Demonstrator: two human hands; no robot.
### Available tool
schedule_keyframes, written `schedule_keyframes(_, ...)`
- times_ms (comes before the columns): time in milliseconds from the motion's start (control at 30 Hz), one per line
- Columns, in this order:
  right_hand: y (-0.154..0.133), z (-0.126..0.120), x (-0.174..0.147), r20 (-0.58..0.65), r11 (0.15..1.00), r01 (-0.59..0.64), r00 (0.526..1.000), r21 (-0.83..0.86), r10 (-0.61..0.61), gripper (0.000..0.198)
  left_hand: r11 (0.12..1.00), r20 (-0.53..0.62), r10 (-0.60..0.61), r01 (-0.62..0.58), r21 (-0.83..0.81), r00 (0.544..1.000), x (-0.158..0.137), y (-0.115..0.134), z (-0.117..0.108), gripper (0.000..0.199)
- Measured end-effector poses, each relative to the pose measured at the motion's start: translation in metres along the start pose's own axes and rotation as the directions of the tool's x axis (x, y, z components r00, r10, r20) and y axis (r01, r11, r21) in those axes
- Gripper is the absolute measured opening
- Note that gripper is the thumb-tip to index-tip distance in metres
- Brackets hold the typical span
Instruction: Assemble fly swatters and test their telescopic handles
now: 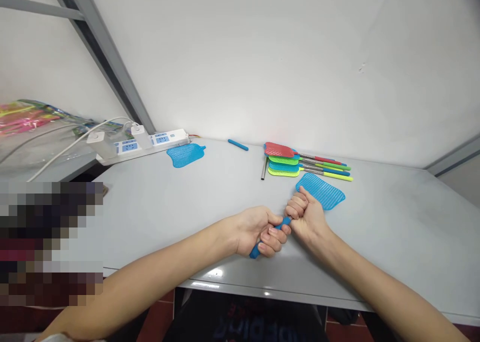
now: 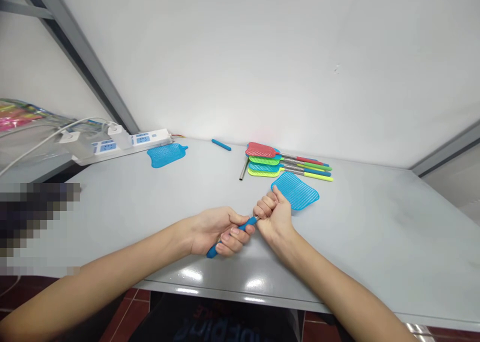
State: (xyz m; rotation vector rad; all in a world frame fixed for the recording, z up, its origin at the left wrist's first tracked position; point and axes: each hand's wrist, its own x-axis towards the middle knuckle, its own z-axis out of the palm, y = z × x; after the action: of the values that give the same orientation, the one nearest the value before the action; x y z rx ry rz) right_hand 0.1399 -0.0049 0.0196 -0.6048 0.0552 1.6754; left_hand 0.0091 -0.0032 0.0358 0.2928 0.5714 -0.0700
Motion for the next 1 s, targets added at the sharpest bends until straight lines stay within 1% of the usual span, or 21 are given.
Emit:
schedule_keyframes(67,-0.002,0.001,0.001,0.04,1.0,0.006,0.999,-0.002,-0.006,0.038,0.993,-0.02,0.084,-0.082,0.079,0.996,-0.001,0.0,-0.001,0.018)
schedule_keyframes(133,-0.006,0.003,0.002,0.093,0.999,0.031,0.995,-0.016,-0.029,0.039,0.96,-0.046,0.211,-0.198,0.196,0.976,-0.003,-0.001,-0.002,0.023)
schedule_keyframes(233,-0.012,0.007,0.002,0.158,0.992,0.118,0.981,-0.043,-0.11,0.04,0.863,-0.062,0.408,-0.362,0.353,0.911,-0.005,-0.003,-0.003,0.035)
schedule_keyframes(300,-0.016,0.008,0.002,0.173,0.983,0.176,0.971,-0.054,-0.164,0.04,0.82,-0.069,0.476,-0.414,0.394,0.877,-0.005,-0.004,-0.004,0.042)
schedule_keyframes(367,-0.019,0.007,0.002,0.176,0.977,0.203,0.966,-0.067,-0.189,0.04,0.813,-0.074,0.49,-0.424,0.399,0.869,-0.002,-0.006,-0.006,0.047)
schedule_keyframes(500,-0.018,0.005,0.0,0.202,0.972,0.216,0.96,-0.098,-0.193,0.041,0.803,-0.086,0.513,-0.441,0.401,0.854,0.005,-0.011,-0.006,0.055)
schedule_keyframes(600,-0.014,0.003,-0.002,0.195,0.965,0.233,0.958,-0.118,-0.208,0.041,0.805,-0.139,0.53,-0.446,0.391,0.836,0.007,-0.015,-0.005,0.055)
schedule_keyframes(700,-0.01,0.001,-0.003,0.166,0.957,0.254,0.959,-0.138,-0.23,0.041,0.828,-0.196,0.51,-0.418,0.374,0.837,0.008,-0.017,-0.004,0.054)
schedule_keyframes(800,-0.007,0.0,-0.004,0.151,0.956,0.267,0.957,-0.122,-0.248,0.041,0.837,-0.205,0.498,-0.405,0.368,0.842,0.008,-0.017,-0.004,0.056)
schedule_keyframes(900,-0.008,-0.001,-0.004,0.138,0.965,0.246,0.963,-0.089,-0.233,0.04,0.841,-0.198,0.487,-0.396,0.37,0.85,0.008,-0.016,-0.004,0.056)
schedule_keyframes(1000,-0.011,0.001,-0.003,0.133,0.978,0.195,0.974,-0.078,-0.184,0.039,0.829,-0.176,0.498,-0.406,0.385,0.849,0.008,-0.017,-0.004,0.05)
